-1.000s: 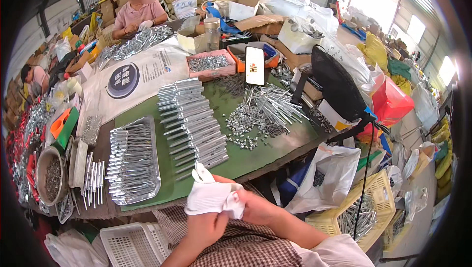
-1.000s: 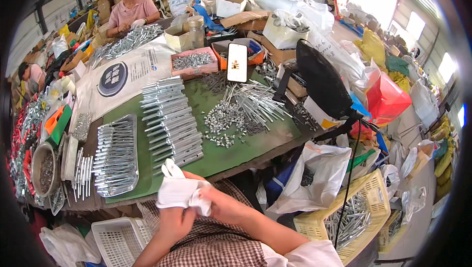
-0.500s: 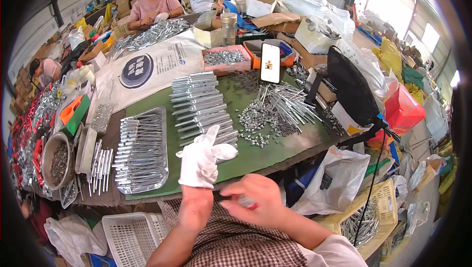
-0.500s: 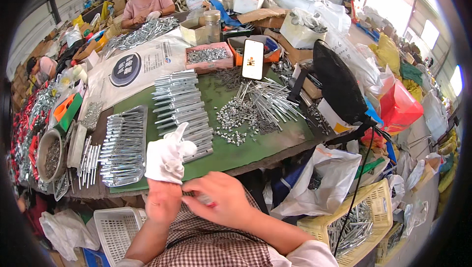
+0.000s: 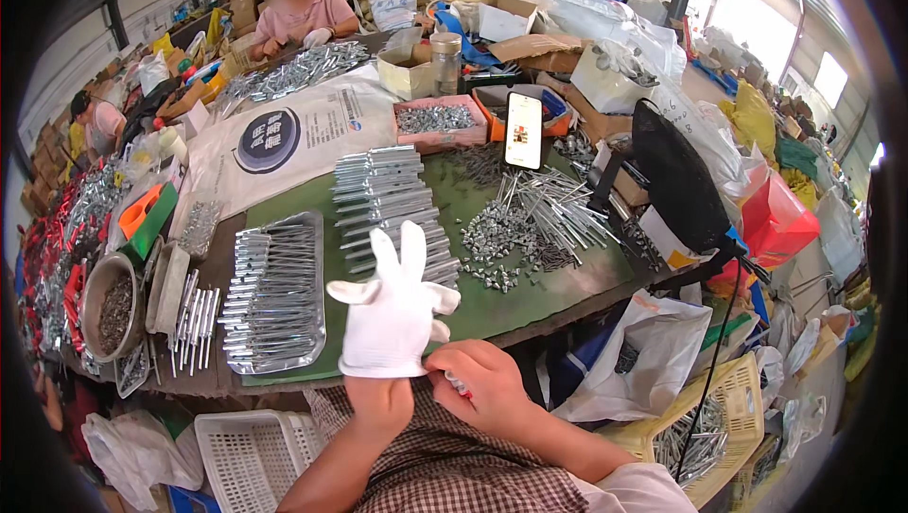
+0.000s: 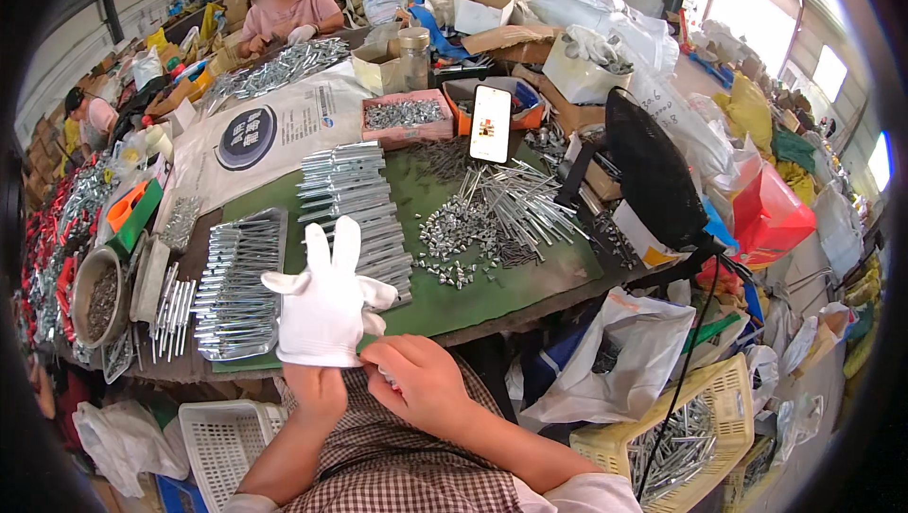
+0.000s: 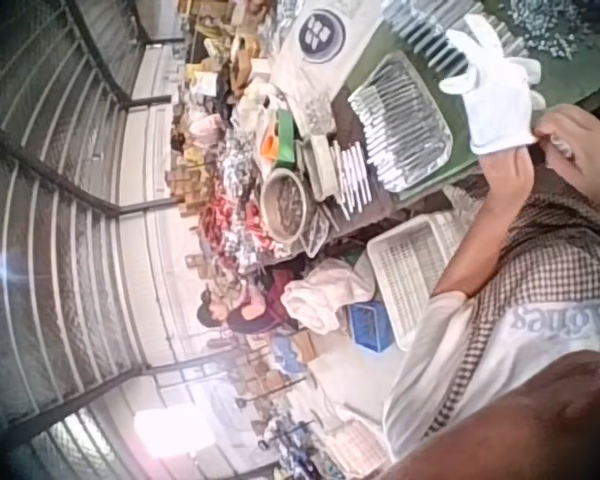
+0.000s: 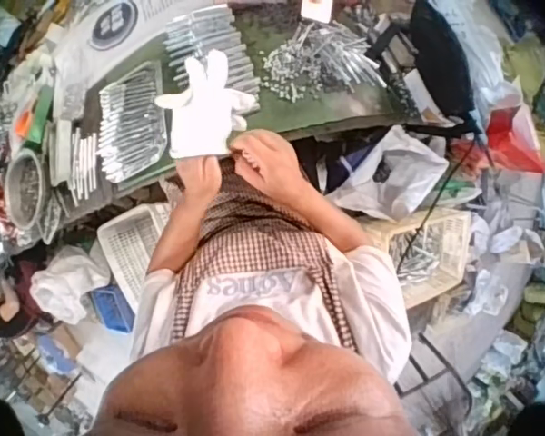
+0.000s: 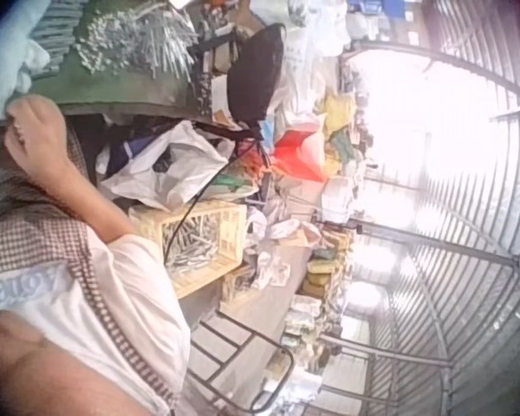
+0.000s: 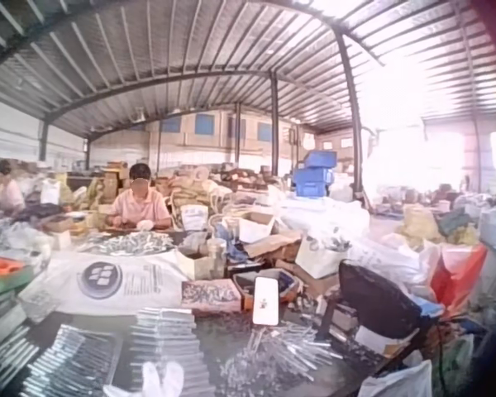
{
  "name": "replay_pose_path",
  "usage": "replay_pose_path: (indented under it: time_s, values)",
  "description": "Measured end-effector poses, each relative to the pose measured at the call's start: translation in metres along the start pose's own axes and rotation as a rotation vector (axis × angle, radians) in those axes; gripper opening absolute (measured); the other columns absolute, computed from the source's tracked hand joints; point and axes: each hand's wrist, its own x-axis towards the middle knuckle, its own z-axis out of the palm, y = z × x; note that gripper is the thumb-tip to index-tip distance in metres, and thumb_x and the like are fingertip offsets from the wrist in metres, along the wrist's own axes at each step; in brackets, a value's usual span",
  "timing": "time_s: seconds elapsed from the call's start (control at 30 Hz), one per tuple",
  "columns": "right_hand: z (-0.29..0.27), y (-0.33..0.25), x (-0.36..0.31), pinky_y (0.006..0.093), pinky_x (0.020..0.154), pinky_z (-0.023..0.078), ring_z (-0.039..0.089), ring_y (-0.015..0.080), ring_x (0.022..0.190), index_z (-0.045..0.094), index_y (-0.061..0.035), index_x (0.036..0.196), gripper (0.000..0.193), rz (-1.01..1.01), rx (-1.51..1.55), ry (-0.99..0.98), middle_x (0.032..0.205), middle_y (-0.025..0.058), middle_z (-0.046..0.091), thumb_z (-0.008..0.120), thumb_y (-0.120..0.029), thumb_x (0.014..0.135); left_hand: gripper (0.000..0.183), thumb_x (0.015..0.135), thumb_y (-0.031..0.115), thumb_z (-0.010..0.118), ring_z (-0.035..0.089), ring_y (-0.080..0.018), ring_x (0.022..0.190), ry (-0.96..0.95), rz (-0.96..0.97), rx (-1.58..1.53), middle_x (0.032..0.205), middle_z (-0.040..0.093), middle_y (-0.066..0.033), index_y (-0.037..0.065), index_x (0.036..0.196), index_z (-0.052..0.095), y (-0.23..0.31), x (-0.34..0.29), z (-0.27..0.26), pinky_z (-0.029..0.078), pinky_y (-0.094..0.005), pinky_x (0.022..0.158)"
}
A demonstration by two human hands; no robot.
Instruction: The person puts on a pair of white gloves by hand and assembles metal components by inserting small pins and fasteners into metal rods.
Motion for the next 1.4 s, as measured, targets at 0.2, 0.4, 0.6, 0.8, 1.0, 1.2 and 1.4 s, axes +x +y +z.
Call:
replay_pose_path:
  time_s: [0.2,0.4,0.6,0.8,1.0,1.2,1.4]
  values:
    - [-0.003,0.002,0.003,0.0372,0.072,0.054,0.066,0.0277,0.083,0.066,-0.0050,0.103,0.028,0.078,0.038,0.071,0.096,0.0084,0.069,0.077,-0.009,0.078,0.044,0.098,0.016,0.051,0.055,-0.0315,0.126,0.108,-0.446,-0.883,0.136,0.057,-0.0171,-0.003,0.138,0.049,0.005,0.002,0.011,0.041,-0.0428,0.107]
    - [0.007,-0.001,0.007,0.0365,0.068,0.053,0.066,0.0275,0.080,0.066,-0.0057,0.105,0.028,0.061,-0.002,0.140,0.093,0.0092,0.067,0.077,-0.010,0.079,0.047,0.102,0.027,0.050,0.057,-0.0178,0.122,0.153,-0.852,-1.263,0.134,0.058,-0.0062,0.004,0.143,0.047,0.025,0.001,0.020,0.046,-0.0349,0.103]
    - [0.011,-0.003,0.006,0.0354,0.064,0.050,0.063,0.0242,0.074,0.066,-0.0070,0.104,0.026,-0.097,-0.047,0.150,0.090,0.0067,0.066,0.075,-0.007,0.079,0.041,0.099,0.018,0.052,0.060,-0.0170,0.115,-0.076,-0.351,-0.455,0.130,0.061,-0.0081,0.003,0.137,0.054,-0.016,-0.003,0.021,0.048,-0.0328,0.098]
    - [0.012,-0.006,0.017,0.0354,0.066,0.051,0.063,0.0249,0.075,0.066,-0.0058,0.099,0.020,-0.076,-0.199,0.170,0.093,0.0073,0.066,0.074,-0.005,0.081,0.046,0.103,0.033,0.044,0.052,-0.0253,0.131,0.117,-0.968,-1.434,0.144,0.054,-0.0142,0.005,0.139,0.053,0.006,0.017,0.020,0.045,-0.0398,0.107]
    - [0.022,-0.012,0.009,0.0337,0.068,0.052,0.065,0.0271,0.080,0.065,-0.0023,0.101,0.018,0.062,0.205,-0.025,0.096,0.0111,0.066,0.072,-0.002,0.085,0.030,0.099,0.022,0.049,0.066,-0.0307,0.109,0.128,-0.487,-1.208,0.123,0.066,-0.0225,0.003,0.115,0.065,-0.012,0.042,0.030,0.051,-0.0363,0.093]
    - [0.020,-0.011,0.019,0.0361,0.071,0.052,0.064,0.0282,0.081,0.065,-0.0025,0.101,0.017,-0.025,0.170,0.015,0.095,0.0113,0.065,0.071,-0.004,0.085,0.043,0.101,0.025,0.052,0.066,-0.0234,0.094,-0.026,-0.398,-0.777,0.104,0.070,-0.0189,-0.002,0.134,0.052,-0.023,0.050,0.033,0.048,-0.0303,0.081]
    - [0.023,-0.013,0.019,0.0405,0.068,0.047,0.056,0.0293,0.074,0.060,-0.0076,0.088,0.012,-0.086,0.255,-0.016,0.078,0.0079,0.056,0.072,-0.011,0.085,0.074,0.092,-0.001,0.056,0.050,-0.0305,0.128,0.214,-0.489,-1.129,0.140,0.047,-0.0201,0.008,0.158,0.023,-0.017,0.070,0.044,0.041,-0.0437,0.107]
